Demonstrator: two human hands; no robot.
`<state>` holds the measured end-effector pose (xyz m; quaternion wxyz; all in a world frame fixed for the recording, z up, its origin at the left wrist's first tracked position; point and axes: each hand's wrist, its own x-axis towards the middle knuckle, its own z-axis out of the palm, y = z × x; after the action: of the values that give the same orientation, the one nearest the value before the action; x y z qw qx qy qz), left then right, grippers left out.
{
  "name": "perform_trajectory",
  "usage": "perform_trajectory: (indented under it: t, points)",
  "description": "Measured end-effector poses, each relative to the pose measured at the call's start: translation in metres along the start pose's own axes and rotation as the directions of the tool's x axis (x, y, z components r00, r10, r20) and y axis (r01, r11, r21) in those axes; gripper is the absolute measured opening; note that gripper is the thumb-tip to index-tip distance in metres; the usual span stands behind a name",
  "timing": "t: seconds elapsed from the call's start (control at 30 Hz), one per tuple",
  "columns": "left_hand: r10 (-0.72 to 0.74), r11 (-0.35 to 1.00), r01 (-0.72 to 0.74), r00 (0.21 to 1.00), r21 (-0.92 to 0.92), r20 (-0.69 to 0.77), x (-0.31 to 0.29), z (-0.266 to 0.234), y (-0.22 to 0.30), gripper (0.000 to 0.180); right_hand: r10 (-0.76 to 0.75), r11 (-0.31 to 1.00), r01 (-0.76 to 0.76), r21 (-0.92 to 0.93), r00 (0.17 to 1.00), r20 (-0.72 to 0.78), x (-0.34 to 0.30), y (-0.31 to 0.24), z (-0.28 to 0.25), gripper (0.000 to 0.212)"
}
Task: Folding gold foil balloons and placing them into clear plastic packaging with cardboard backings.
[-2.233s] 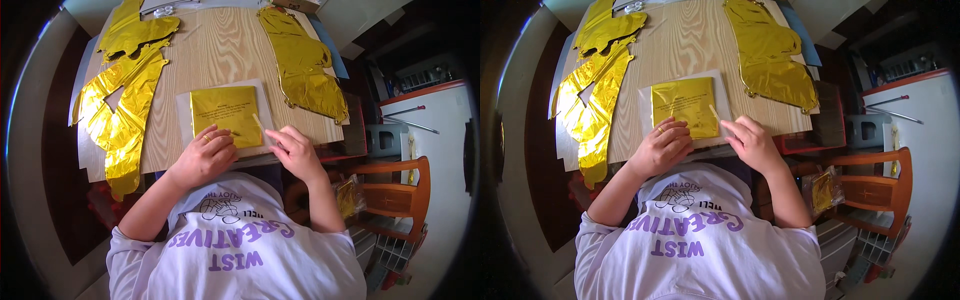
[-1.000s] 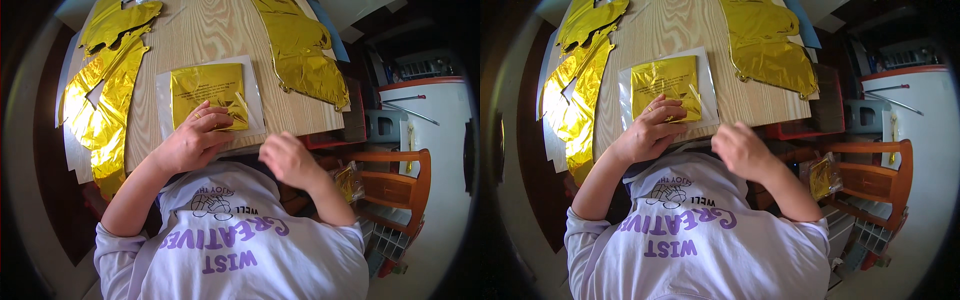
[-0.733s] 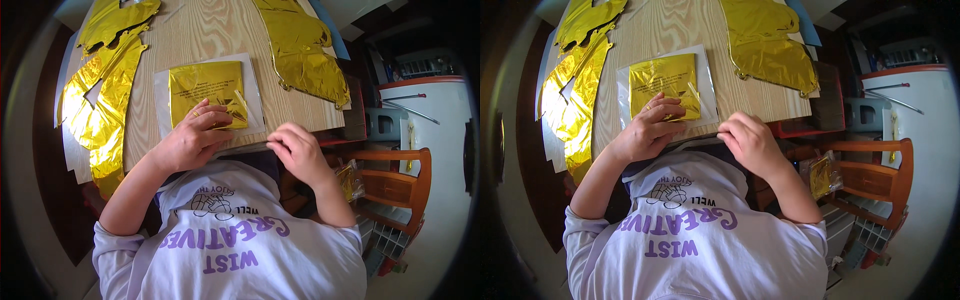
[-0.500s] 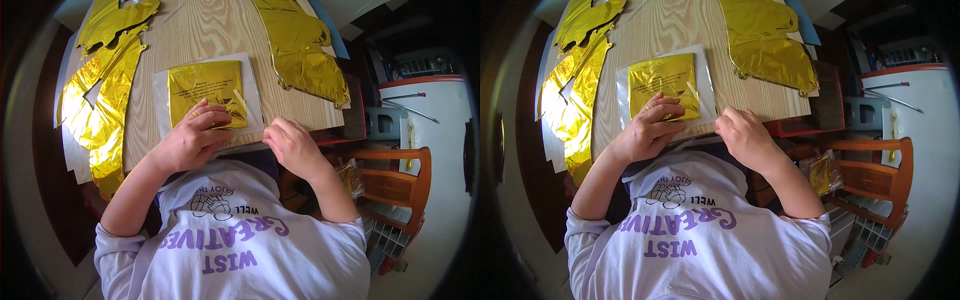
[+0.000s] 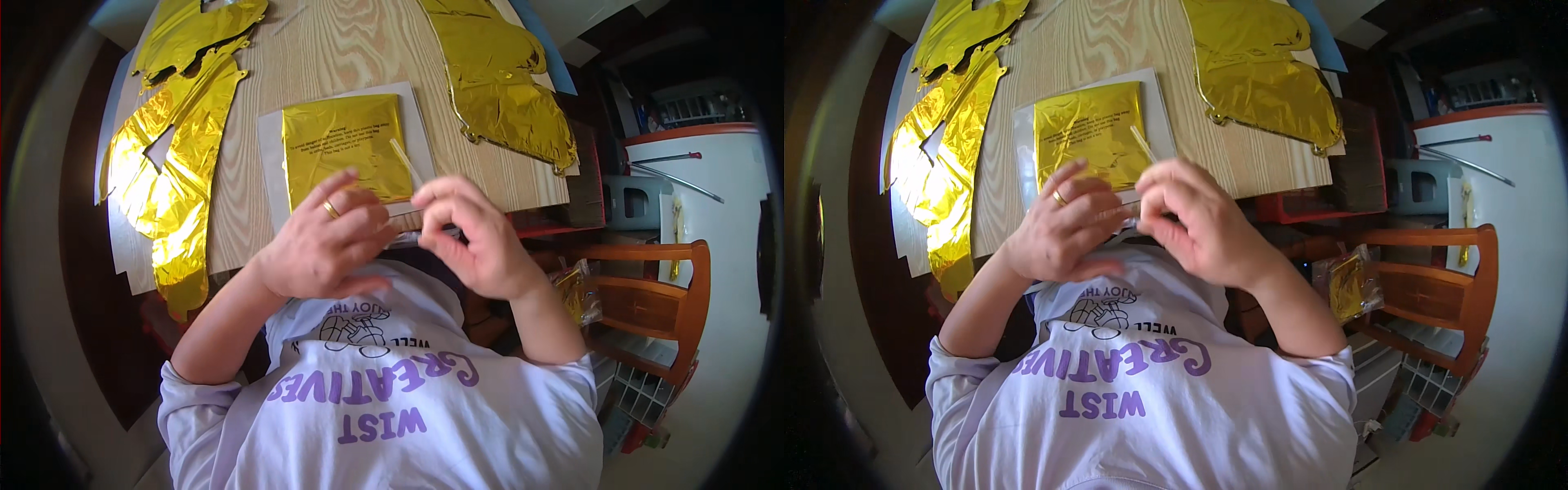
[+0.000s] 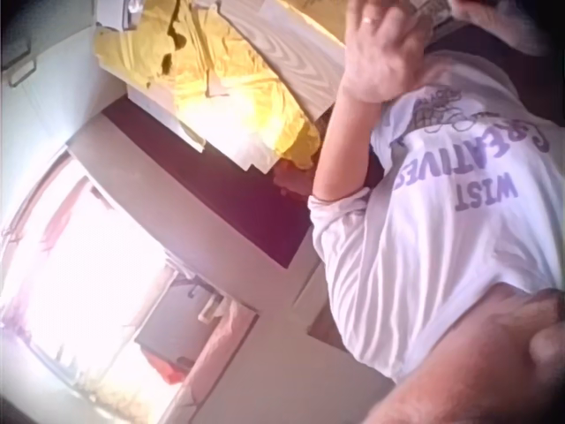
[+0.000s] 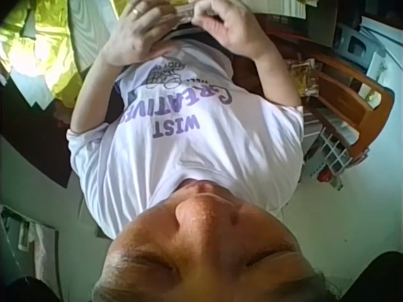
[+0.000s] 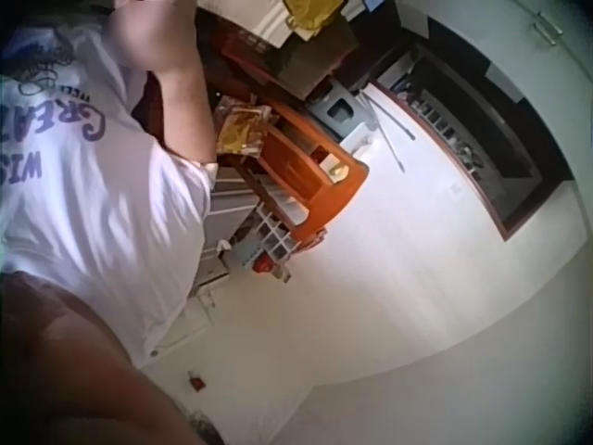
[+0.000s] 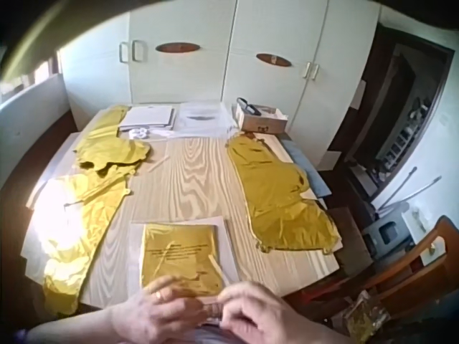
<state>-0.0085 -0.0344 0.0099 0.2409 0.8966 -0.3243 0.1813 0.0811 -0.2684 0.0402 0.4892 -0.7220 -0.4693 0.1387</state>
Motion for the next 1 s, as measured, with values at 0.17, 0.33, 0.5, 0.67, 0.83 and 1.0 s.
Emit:
perform_trajectory:
  t: [0.17,0.33,0.5,0.67,0.83,1.0]
  points:
    - [-0.156,0.958,0.179,0.980,0.223,-0.120,-0.026,-0.006,0.023,0.022,0.149,0.988,-0.146,-0.050,0.986,0.077,0.018,0.025,0.005,0.012]
    - [-0.581,0.791,0.611,0.766,0.032,-0.274,-0.148,-0.006,0.058,0.019,0.070,0.975,-0.046,-0.219,0.992,0.104,0.020,0.029,0.010,0.013]
    - [-0.976,-0.016,0.986,-0.051,-0.165,-0.211,-0.400,0.035,0.019,0.025,0.050,0.972,-0.034,-0.234,0.997,0.063,0.020,0.026,0.009,0.016]
    - [-0.750,-0.481,0.582,-0.661,-0.655,-0.037,-0.538,0.001,-0.047,0.043,0.041,0.982,-0.024,-0.189,0.995,0.088,0.028,0.028,0.011,0.015]
    - [-0.886,-0.455,0.857,-0.463,-0.240,0.028,-0.489,0.021,-0.116,0.050,0.056,0.978,-0.039,-0.207,0.995,0.081,0.028,0.026,0.007,0.016]
    - [-0.934,-0.306,0.952,-0.301,0.006,0.193,-0.460,0.040,-0.085,0.057,0.040,0.976,-0.017,-0.217,0.994,0.100,0.021,0.026,0.006,0.018]
